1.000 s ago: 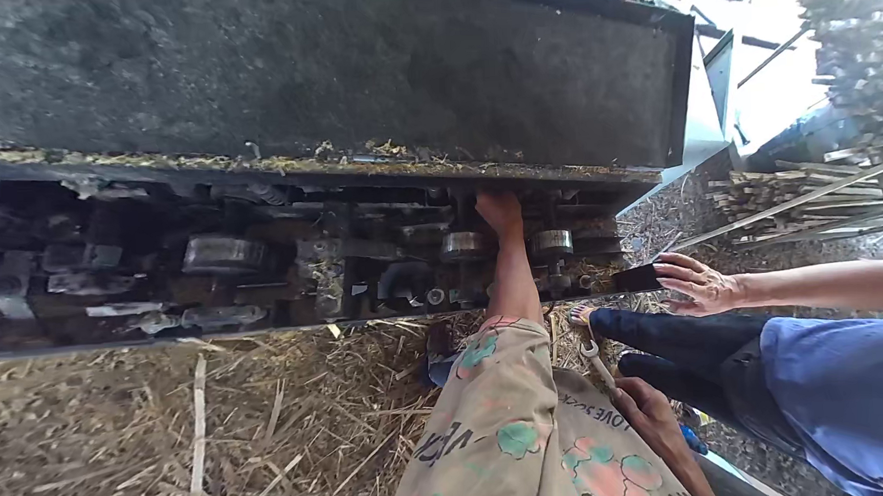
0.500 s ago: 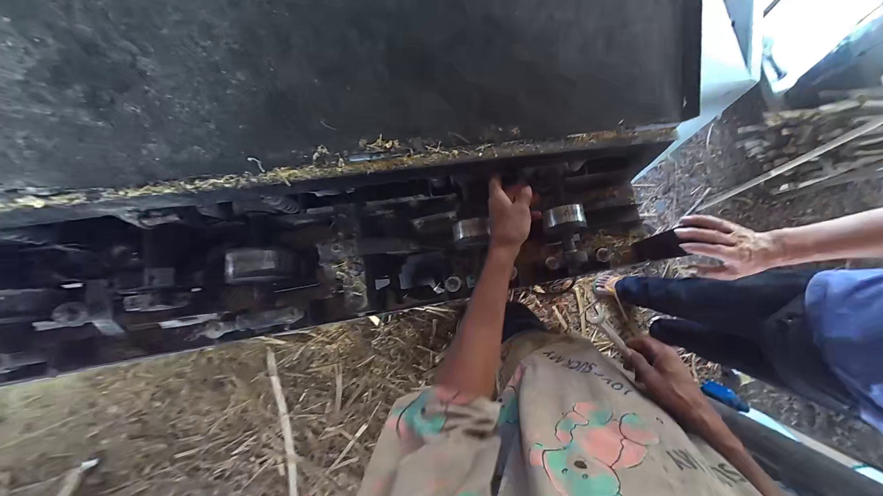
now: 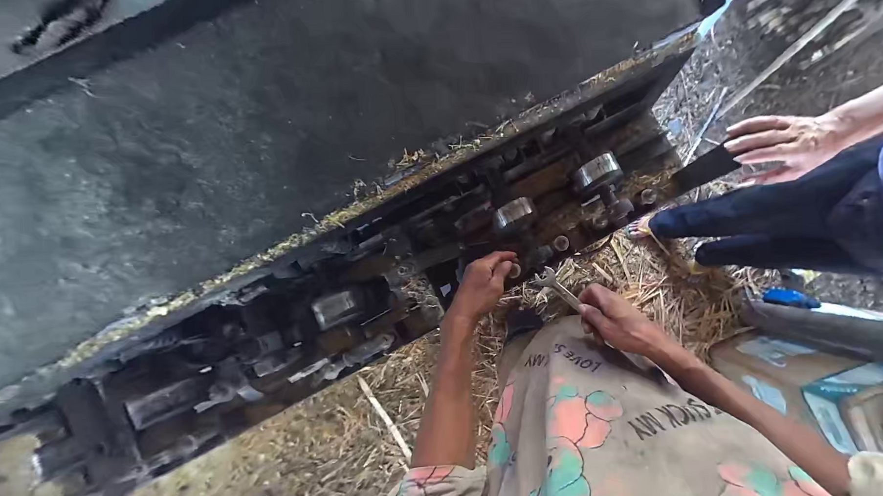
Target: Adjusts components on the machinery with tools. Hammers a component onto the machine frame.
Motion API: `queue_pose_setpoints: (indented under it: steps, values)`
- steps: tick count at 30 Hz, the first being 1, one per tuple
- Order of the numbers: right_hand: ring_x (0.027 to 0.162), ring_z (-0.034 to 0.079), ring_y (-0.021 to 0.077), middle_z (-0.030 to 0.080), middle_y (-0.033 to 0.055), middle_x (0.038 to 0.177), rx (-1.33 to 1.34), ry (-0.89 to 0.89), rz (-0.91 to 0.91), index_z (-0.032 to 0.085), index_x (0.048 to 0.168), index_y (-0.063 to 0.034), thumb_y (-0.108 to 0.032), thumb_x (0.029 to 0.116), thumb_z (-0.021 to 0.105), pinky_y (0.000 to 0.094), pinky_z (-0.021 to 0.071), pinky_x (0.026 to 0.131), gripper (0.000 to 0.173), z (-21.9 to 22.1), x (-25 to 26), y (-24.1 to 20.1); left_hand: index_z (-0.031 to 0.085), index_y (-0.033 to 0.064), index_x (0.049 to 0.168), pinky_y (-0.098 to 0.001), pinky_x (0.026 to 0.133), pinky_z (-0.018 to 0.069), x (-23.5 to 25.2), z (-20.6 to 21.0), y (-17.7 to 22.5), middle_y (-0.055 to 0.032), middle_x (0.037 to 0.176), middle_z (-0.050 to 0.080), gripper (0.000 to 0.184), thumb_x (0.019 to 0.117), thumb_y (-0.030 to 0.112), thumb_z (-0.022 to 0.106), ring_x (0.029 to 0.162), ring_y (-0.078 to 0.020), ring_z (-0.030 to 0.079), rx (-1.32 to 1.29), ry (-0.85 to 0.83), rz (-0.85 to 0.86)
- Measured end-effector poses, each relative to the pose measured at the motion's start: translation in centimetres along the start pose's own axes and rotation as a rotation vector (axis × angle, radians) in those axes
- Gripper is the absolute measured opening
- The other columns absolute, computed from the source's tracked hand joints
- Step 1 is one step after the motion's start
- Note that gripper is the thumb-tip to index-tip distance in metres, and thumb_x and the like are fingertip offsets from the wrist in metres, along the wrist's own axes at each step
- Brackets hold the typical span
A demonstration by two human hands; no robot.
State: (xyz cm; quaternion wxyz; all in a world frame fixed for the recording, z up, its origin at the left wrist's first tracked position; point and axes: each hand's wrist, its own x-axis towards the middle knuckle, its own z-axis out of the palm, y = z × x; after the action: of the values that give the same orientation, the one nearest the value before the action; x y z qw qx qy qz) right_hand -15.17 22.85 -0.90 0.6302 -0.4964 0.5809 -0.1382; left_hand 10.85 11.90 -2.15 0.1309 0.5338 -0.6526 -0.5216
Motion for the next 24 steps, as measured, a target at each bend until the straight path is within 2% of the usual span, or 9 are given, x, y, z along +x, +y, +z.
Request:
queue_pose_setpoints:
  steps: [3, 6, 8, 12, 15, 18, 20, 23, 24]
  values:
    - [0.065, 0.065, 0.0132, 0.066, 0.0049, 0.083, 0.058, 0.061, 0.034, 0.054, 0.124, -0.0011, -0.022, 0.1099, 0.043, 0.0311, 0.0579, 0.063, 0.028, 3.9, 1.0, -1.4, 0.067, 0.0053, 0.128, -0.0509, 0.094, 0.0566, -0.2, -1.6, 0.2, -0.0138, 0.121, 0.071, 0.029, 0.1101, 0.014, 0.047, 0.102, -0.0270, 0.071, -0.006, -0.108, -0.010]
    - [0.067, 0.065, 0.0131, 0.066, 0.0056, 0.083, 0.121, 0.144, 0.072, 0.054, 0.123, 0.0004, -0.020, 0.1099, 0.043, 0.0310, 0.0573, 0.065, 0.027, 7.0, 2.0, -2.4, 0.070, 0.0073, 0.126, -0.0459, 0.084, 0.0575, 1.1, -2.5, -1.5, -0.0120, 0.112, 0.073, 0.029, 0.1092, 0.015, 0.047, 0.089, -0.0229, 0.070, 0.020, -0.182, 0.056]
    - [0.066, 0.066, 0.0139, 0.067, 0.0064, 0.082, 0.190, 0.202, 0.099, 0.054, 0.123, 0.0011, -0.019, 0.1099, 0.043, 0.0314, 0.0581, 0.065, 0.027, 8.9, 2.6, -2.7, 0.071, 0.0092, 0.125, -0.0429, 0.081, 0.0564, 1.6, -3.2, -1.6, -0.0108, 0.108, 0.073, 0.029, 0.1090, 0.016, 0.047, 0.087, -0.0202, 0.068, 0.027, -0.238, 0.063]
    - [0.064, 0.067, 0.0145, 0.069, 0.0076, 0.082, 0.364, 0.326, 0.144, 0.051, 0.125, 0.0019, -0.016, 0.1102, 0.042, 0.0303, 0.0588, 0.063, 0.025, 12.1, 3.2, -3.3, 0.070, 0.0061, 0.127, -0.0434, 0.095, 0.0547, 2.9, -4.0, -0.7, -0.0105, 0.124, 0.071, 0.031, 0.1081, 0.010, 0.046, 0.105, -0.0203, 0.069, 0.054, -0.356, 0.038]
    - [0.066, 0.069, 0.0160, 0.068, 0.0092, 0.083, 0.441, 0.338, 0.157, 0.049, 0.128, 0.0028, -0.016, 0.1111, 0.040, 0.0315, 0.0604, 0.065, 0.026, 13.6, 3.7, -3.8, 0.070, 0.0064, 0.128, -0.0455, 0.095, 0.0552, 3.1, -4.1, -0.4, -0.0101, 0.130, 0.069, 0.032, 0.1065, 0.008, 0.046, 0.109, -0.0218, 0.069, 0.062, -0.372, 0.026]
    - [0.068, 0.068, 0.0169, 0.068, 0.0099, 0.084, 0.306, 0.270, 0.183, 0.053, 0.129, 0.0013, -0.020, 0.1119, 0.040, 0.0339, 0.0602, 0.067, 0.030, 11.9, 3.7, -3.8, 0.072, 0.0063, 0.123, -0.0438, 0.089, 0.0571, 3.8, -4.2, -0.5, -0.0107, 0.124, 0.071, 0.029, 0.1042, 0.007, 0.050, 0.099, -0.0213, 0.070, 0.080, -0.385, 0.034]
    - [0.071, 0.067, 0.0214, 0.068, 0.0137, 0.088, 0.107, 0.180, 0.185, 0.057, 0.133, -0.0003, -0.021, 0.1113, 0.041, 0.0402, 0.0593, 0.070, 0.033, 8.4, 3.7, -3.4, 0.073, 0.0061, 0.120, -0.0423, 0.084, 0.0569, 4.1, -4.2, -0.6, -0.0113, 0.114, 0.073, 0.028, 0.1023, 0.006, 0.052, 0.090, -0.0194, 0.069, 0.091, -0.389, 0.059]
    - [0.075, 0.069, 0.0291, 0.070, 0.0191, 0.092, -0.107, 0.053, 0.119, 0.062, 0.130, 0.0007, -0.017, 0.1083, 0.049, 0.0498, 0.0597, 0.072, 0.031, 1.7, 4.5, -3.5, 0.074, 0.0051, 0.118, -0.0421, 0.087, 0.0562, 4.1, -4.5, -0.6, -0.0109, 0.113, 0.074, 0.027, 0.1018, 0.005, 0.053, 0.095, -0.0183, 0.070, 0.100, -0.394, 0.082]
    - [0.074, 0.068, 0.0292, 0.069, 0.0192, 0.091, -0.158, 0.005, 0.092, 0.063, 0.127, 0.0019, -0.015, 0.1074, 0.051, 0.0501, 0.0590, 0.071, 0.029, -0.1, 5.0, -4.0, 0.074, 0.0047, 0.117, -0.0420, 0.088, 0.0556, 4.1, -4.5, -0.7, -0.0107, 0.113, 0.074, 0.026, 0.1013, 0.006, 0.053, 0.097, -0.0181, 0.070, 0.091, -0.389, 0.079]
